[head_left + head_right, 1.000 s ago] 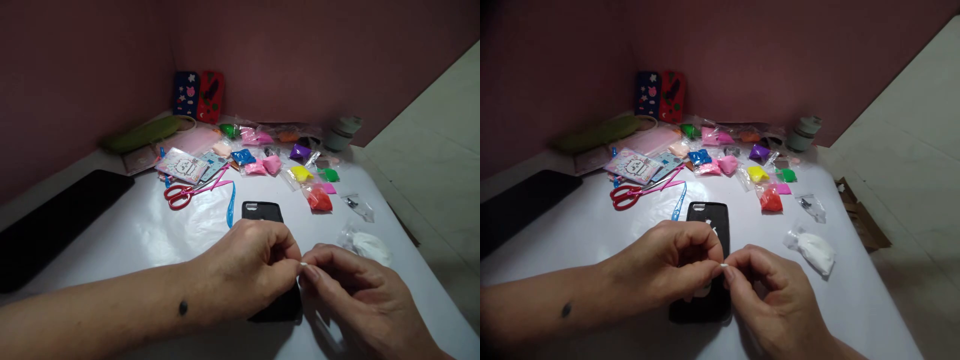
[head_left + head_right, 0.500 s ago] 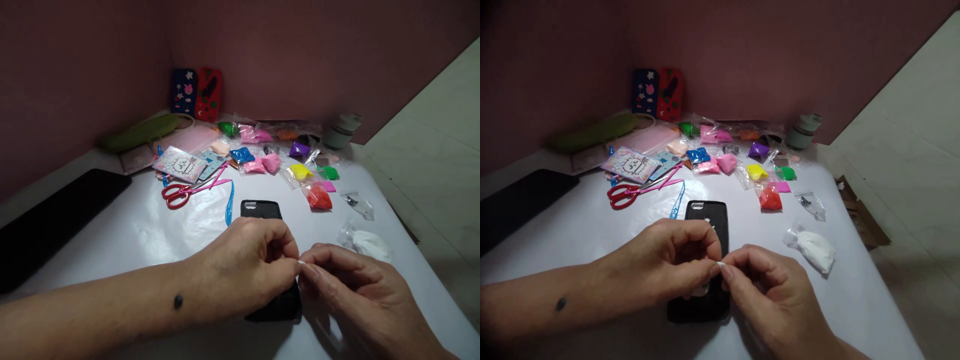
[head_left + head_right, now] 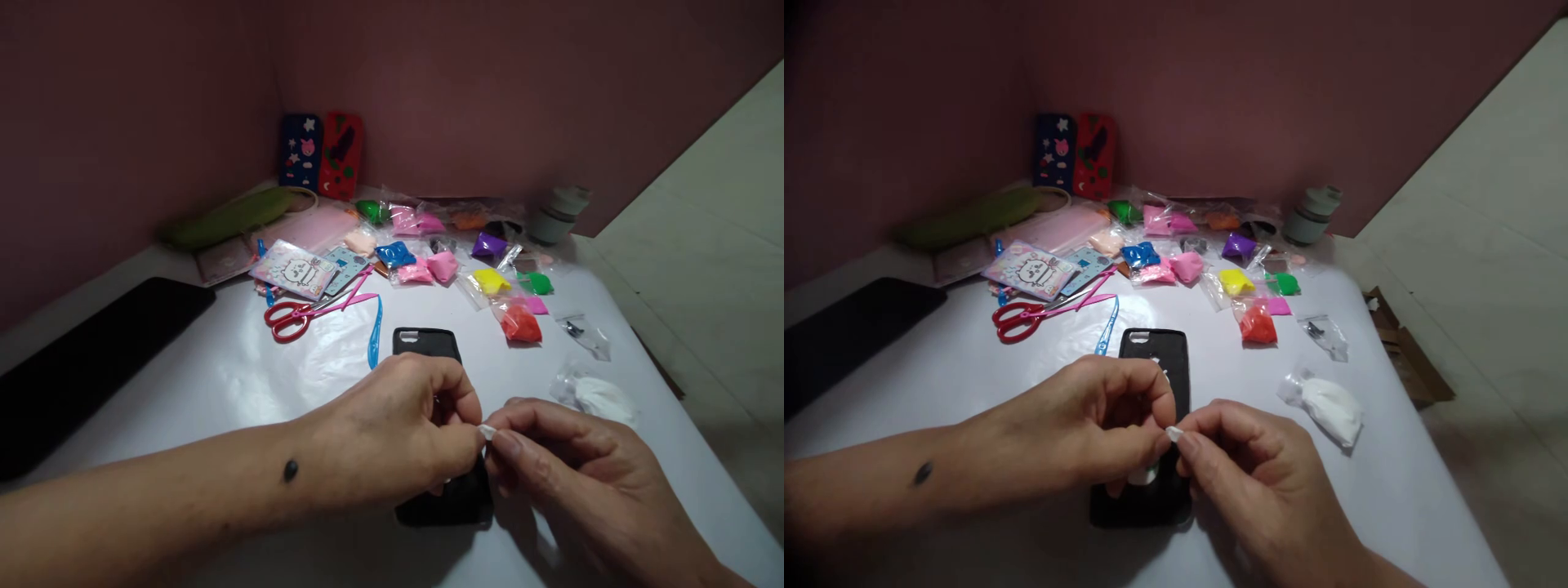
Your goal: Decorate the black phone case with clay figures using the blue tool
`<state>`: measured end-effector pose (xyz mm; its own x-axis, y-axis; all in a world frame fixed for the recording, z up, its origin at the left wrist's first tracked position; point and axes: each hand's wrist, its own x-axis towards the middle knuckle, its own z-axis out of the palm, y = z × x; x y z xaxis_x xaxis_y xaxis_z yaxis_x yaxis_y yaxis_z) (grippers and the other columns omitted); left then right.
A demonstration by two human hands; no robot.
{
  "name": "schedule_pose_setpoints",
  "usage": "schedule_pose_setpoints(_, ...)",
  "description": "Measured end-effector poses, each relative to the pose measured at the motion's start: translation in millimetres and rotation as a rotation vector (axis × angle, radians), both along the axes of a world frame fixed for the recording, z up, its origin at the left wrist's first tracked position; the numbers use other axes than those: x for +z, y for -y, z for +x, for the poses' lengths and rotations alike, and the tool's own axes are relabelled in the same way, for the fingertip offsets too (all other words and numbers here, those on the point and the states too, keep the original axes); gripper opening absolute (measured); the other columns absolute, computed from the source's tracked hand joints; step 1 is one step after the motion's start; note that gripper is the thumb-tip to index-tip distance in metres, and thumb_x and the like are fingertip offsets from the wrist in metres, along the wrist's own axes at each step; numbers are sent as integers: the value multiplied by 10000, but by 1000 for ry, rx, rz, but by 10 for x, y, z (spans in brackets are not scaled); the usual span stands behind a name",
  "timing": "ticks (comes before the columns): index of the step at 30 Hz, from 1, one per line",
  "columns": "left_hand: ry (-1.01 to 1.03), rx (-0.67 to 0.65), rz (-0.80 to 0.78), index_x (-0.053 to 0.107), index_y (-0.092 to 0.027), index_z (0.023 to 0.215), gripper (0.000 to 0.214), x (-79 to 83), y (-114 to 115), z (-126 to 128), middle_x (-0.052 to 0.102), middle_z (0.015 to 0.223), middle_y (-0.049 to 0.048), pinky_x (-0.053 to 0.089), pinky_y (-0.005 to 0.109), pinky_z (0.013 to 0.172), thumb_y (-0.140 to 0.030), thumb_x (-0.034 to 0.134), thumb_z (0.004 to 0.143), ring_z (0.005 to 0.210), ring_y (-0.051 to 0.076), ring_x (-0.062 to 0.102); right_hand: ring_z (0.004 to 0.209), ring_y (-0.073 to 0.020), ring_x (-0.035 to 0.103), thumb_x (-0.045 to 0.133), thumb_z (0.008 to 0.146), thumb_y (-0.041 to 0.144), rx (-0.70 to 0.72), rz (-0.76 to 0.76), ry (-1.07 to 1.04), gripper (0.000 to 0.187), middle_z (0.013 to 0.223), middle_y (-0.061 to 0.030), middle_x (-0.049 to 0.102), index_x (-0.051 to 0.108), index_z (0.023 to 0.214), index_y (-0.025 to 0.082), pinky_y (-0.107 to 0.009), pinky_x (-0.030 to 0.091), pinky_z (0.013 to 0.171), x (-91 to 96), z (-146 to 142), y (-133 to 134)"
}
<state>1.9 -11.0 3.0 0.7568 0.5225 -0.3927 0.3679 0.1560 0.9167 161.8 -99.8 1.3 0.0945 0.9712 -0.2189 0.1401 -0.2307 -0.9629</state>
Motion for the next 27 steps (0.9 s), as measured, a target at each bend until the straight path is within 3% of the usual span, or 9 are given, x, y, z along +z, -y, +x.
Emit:
schedule_pose_setpoints(7,-6,9,5,516,-200,779,76,10,0,-5,559,602,-38,432,222,443,-262,552,752,506,121,549,593,-141,559,653,819,317,84,37,-27,110,666,-17,648,718,774,240,-228,443,533,-37,59,-1)
schedule_pose_setpoints(11,-29,-32,-1,514,-210,800,72,15,11,-11,548,561,-48,396,209,425,-265,537,759,498,125,546,587,-135,539,615,851,316,161,109,113,144,654,-8,624,682,755,232,-219,437,525,-60,83,-16)
schedule_pose_setpoints(15,-22,-54,-57,524,-213,838,106,24,-6,-18,558,610,-48,417,216,455,-244,545,739,527,120,547,544,-115,494,587,868,328,132,94,118,187,605,9,578,638,727,217,-203,409,486,-55,79,-24)
schedule_pose_setpoints(23,-99,-95,177,540,-190,732,100,104,4,-1,597,584,-27,361,191,439,-272,526,788,532,117,574,564,-124,492,552,865,324,162,51,214,191,625,3,578,615,729,205,-215,405,507,-86,83,-15)
schedule_pose_setpoints(27,-140,-107,214,538,-194,722,110,147,6,3,594,562,-33,345,194,430,-272,515,797,516,113,561,570,-141,521,536,858,295,179,55,205,137,635,1,580,610,775,214,-231,419,507,-85,94,0)
